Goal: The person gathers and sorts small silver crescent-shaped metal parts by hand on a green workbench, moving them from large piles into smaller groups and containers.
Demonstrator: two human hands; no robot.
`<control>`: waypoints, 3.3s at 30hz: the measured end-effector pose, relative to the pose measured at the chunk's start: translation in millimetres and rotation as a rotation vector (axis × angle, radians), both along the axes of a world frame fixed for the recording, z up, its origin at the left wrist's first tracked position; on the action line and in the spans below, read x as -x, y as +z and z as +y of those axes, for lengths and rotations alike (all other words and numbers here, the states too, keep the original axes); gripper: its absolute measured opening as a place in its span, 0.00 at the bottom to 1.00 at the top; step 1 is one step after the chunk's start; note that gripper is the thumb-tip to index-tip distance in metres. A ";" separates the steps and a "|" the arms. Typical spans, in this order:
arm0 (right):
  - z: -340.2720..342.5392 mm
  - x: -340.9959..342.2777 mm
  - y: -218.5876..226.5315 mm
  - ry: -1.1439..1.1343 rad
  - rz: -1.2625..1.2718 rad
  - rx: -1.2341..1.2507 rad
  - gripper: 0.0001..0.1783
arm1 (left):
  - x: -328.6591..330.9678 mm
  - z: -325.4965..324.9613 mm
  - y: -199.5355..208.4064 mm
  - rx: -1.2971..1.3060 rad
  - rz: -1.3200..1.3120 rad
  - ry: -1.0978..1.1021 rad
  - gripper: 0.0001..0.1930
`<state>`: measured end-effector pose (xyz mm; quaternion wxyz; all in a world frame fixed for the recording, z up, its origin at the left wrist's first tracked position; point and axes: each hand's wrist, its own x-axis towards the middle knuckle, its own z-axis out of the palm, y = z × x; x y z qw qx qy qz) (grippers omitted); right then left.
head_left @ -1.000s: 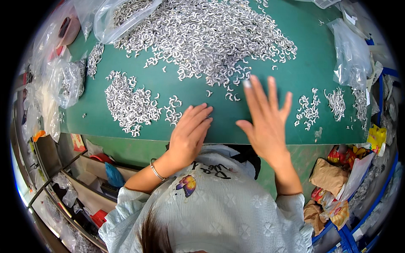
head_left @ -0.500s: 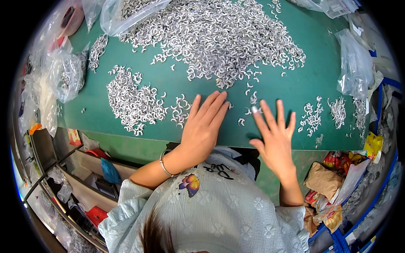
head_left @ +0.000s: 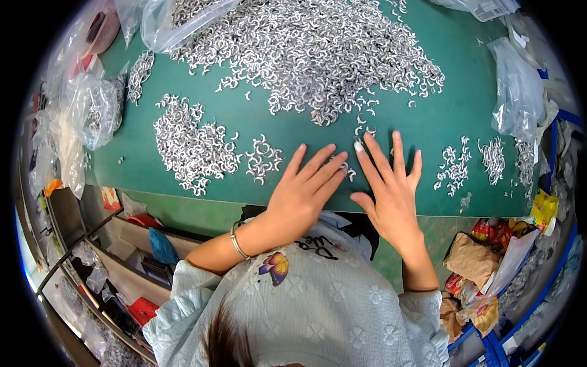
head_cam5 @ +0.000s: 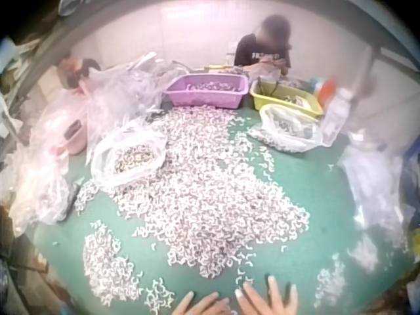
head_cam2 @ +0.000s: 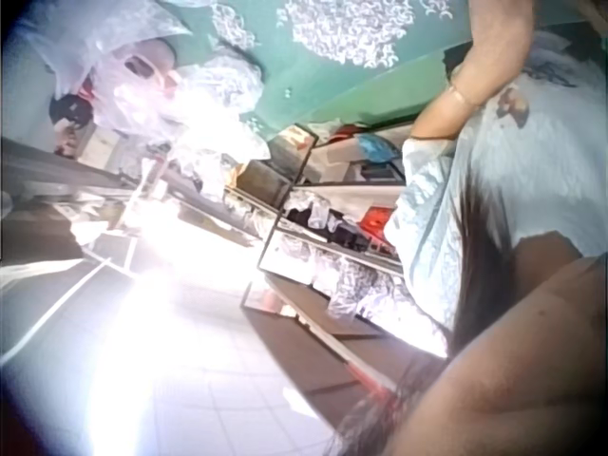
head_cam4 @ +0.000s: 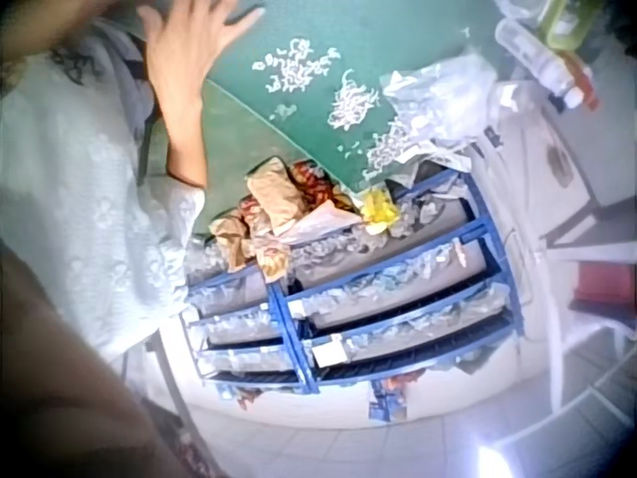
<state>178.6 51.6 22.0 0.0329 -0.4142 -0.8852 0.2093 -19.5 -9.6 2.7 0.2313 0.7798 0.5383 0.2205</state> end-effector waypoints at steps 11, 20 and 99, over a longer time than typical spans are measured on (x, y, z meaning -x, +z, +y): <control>-10.5 -8.3 0.4 0.046 0.024 0.117 0.37 | 6.3 -4.2 -2.3 -0.055 -0.057 -0.051 0.23; 6.1 -13.9 0.1 0.011 0.075 -0.007 0.33 | 9.9 -2.7 -5.2 -0.103 -0.094 0.150 0.24; -15.6 -4.6 -2.1 0.063 0.132 0.007 0.35 | 5.5 -15.5 -2.7 -0.105 -0.107 0.321 0.14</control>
